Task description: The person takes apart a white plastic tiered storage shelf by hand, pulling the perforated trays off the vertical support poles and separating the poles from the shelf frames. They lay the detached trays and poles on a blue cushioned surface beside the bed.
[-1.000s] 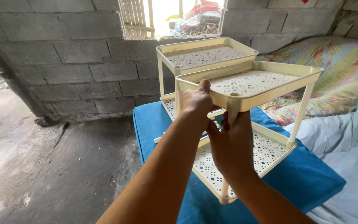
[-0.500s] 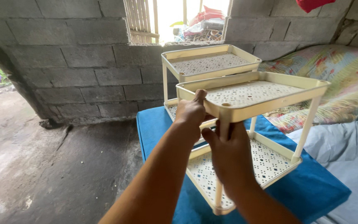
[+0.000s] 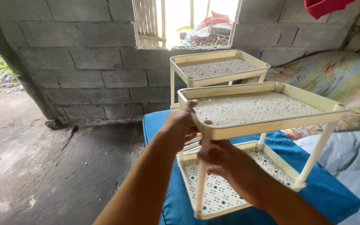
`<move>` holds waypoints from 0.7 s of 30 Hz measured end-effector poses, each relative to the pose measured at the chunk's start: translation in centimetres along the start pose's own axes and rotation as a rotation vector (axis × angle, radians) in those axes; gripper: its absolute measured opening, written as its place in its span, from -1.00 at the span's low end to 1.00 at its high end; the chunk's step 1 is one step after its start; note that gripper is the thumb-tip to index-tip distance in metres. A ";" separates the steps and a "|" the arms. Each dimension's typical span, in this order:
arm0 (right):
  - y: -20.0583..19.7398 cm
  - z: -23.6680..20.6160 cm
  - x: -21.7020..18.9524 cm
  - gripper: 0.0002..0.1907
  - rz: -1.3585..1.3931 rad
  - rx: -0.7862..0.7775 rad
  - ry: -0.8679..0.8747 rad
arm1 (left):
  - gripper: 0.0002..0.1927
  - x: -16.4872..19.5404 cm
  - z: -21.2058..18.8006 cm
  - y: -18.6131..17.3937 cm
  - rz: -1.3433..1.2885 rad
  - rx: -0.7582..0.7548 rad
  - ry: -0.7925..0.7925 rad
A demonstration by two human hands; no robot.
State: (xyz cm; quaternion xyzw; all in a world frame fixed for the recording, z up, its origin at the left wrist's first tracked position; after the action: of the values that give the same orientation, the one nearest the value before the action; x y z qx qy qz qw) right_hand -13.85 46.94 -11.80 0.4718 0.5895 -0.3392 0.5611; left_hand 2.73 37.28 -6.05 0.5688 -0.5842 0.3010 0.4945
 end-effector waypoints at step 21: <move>-9.7 -5.9 4.4 -0.88 -0.466 1.065 -0.407 | -0.52 -3.6 -9.6 -9.5 0.160 0.371 0.288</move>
State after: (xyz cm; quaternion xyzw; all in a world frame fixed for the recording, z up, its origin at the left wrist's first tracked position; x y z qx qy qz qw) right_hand -24.66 50.06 -16.51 0.4718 0.3077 -0.7839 0.2611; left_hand 13.62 45.73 -8.20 0.5531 -0.4856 0.5193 0.4343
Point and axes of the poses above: each hand's wrist, its own z-axis towards the middle knuckle, its own y-axis out of the palm, x = y × z, the point moved 2 cm from there along z, towards the middle knuckle, and after that the axes turned 5 degrees about -x, right-handed, at the moved point
